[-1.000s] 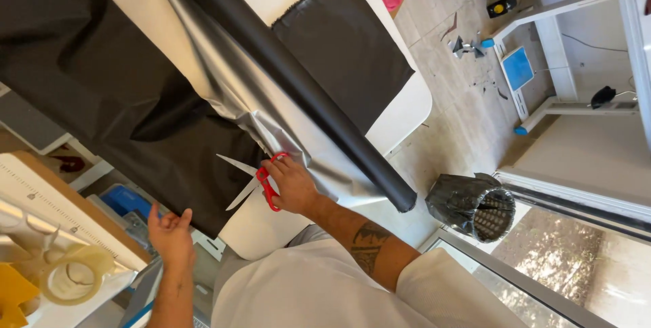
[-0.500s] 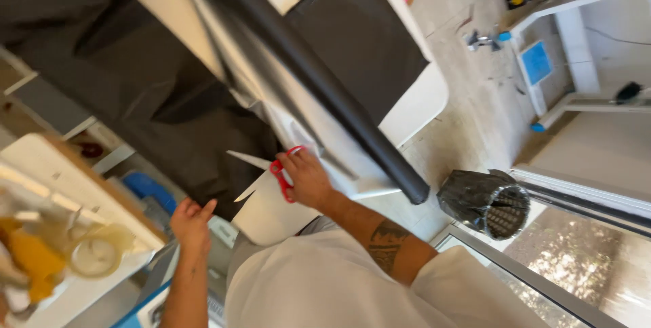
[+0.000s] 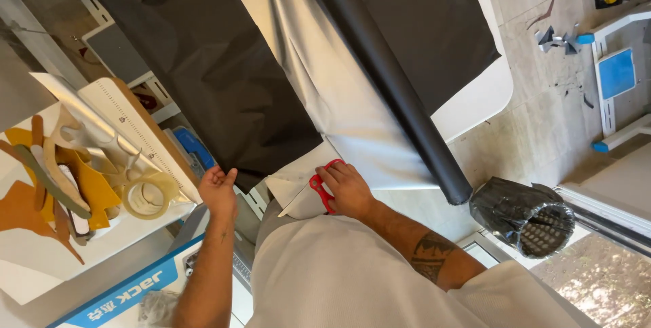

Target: Unrolling a roll of black material and cutting a piece from it using scissors on a workshop table.

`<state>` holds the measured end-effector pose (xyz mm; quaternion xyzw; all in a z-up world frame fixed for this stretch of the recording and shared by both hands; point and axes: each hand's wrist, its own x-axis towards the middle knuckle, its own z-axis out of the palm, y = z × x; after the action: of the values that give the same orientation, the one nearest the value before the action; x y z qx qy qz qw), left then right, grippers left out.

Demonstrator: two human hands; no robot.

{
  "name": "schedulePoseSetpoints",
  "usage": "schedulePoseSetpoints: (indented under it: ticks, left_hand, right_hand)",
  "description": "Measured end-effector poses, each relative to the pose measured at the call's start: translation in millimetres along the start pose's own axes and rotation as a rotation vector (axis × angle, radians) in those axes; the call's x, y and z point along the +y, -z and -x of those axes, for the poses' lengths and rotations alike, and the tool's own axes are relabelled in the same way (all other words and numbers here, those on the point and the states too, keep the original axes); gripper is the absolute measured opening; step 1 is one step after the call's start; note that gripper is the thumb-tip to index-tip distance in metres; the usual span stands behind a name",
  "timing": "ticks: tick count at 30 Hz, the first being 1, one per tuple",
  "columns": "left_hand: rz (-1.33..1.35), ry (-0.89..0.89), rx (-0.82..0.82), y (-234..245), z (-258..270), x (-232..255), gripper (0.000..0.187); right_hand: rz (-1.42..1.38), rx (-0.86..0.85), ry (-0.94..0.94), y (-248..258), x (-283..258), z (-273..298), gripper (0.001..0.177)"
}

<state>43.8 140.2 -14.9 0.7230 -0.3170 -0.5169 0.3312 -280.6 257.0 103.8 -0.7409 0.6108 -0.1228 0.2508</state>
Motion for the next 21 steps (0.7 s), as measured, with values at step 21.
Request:
schedulePoseSetpoints:
  ticks: [21]
  left_hand:
    - [0.013,-0.024,0.009,-17.8,13.4,7.0,0.035]
  right_hand:
    - [0.246,0.07,-0.038,-19.0,32.1,-50.1,0.077]
